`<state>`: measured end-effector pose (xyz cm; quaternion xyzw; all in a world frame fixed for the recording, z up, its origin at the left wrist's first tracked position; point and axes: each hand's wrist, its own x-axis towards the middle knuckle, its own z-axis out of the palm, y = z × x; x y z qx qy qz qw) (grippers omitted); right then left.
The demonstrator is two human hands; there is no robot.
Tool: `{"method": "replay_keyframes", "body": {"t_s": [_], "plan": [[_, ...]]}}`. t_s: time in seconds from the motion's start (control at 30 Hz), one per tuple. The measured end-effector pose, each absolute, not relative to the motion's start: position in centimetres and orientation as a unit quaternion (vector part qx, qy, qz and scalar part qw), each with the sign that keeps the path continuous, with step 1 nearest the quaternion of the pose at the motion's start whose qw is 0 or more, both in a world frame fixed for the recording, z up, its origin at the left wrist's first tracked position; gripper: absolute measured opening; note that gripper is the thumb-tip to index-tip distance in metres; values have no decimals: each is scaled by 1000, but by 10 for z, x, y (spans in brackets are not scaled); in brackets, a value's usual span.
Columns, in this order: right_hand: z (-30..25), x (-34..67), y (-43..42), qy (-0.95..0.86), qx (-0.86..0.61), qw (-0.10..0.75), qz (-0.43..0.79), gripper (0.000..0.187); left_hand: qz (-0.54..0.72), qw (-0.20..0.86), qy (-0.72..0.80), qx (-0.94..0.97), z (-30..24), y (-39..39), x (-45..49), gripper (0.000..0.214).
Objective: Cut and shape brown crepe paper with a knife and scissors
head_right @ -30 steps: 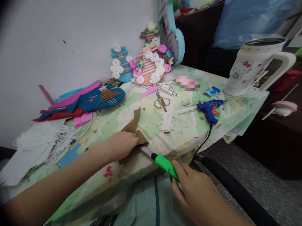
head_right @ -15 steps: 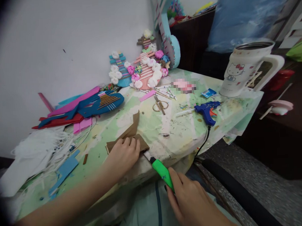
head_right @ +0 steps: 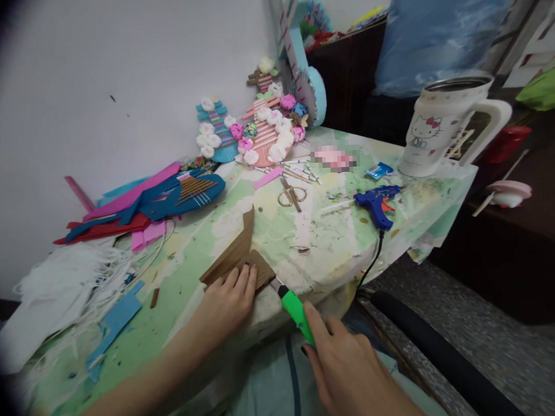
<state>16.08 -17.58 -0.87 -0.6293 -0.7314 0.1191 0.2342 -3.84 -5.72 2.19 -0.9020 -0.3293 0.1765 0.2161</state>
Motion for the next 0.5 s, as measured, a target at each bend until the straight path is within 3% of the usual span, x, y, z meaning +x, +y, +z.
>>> {"method": "replay_keyframes", "body": {"t_s": [0.3, 0.5], "plan": [[-10, 162, -187, -771, -595, 217, 68, 45, 140, 154, -316, -926, 20, -61, -51, 49], [-8, 159, -187, -760, -600, 213, 130, 56, 74, 54, -369, -925, 35, -57, -46, 51]]}}
